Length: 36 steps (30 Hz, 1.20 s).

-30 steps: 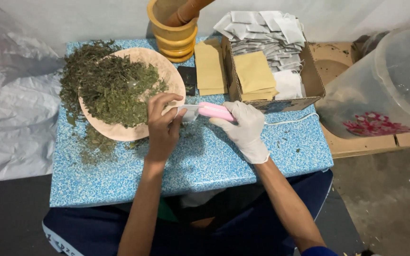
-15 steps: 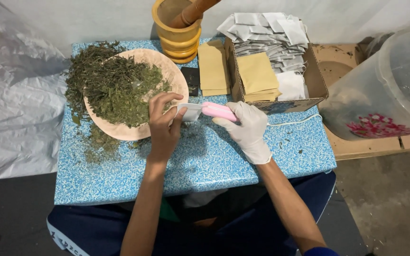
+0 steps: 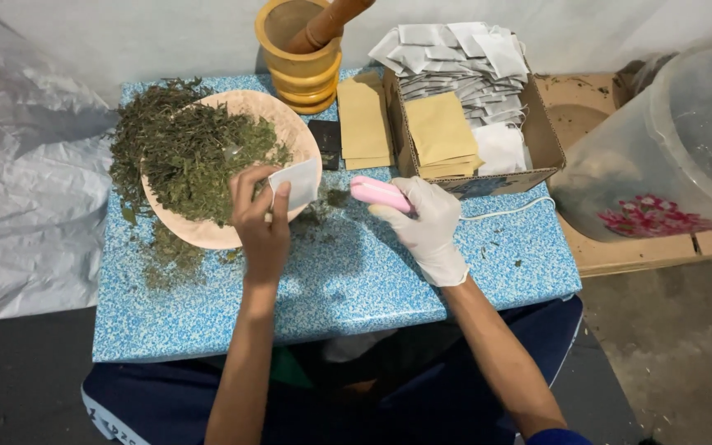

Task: The person packages dried tea leaves by placing them into small white pouches and sealing the pouches using a small pink heating tool.

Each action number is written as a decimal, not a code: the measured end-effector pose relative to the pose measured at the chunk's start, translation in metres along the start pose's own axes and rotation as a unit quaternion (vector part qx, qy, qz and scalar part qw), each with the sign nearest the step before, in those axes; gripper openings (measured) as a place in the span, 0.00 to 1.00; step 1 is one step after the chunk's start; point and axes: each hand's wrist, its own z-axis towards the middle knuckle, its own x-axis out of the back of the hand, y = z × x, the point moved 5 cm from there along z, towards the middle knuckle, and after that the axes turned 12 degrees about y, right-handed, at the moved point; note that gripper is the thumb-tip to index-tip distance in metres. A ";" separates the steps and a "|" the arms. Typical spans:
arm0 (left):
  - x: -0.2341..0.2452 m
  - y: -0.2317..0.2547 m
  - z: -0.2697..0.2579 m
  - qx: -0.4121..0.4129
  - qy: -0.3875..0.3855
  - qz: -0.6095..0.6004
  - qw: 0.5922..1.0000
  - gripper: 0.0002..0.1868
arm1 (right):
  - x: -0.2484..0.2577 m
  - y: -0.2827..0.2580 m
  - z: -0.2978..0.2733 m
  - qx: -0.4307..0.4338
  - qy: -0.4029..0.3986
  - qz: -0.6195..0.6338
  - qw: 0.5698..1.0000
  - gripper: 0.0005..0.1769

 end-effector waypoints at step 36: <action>-0.020 0.020 -0.005 0.034 -0.119 -0.061 0.990 0.25 | -0.011 0.002 -0.014 -0.146 -0.057 0.042 0.987 0.23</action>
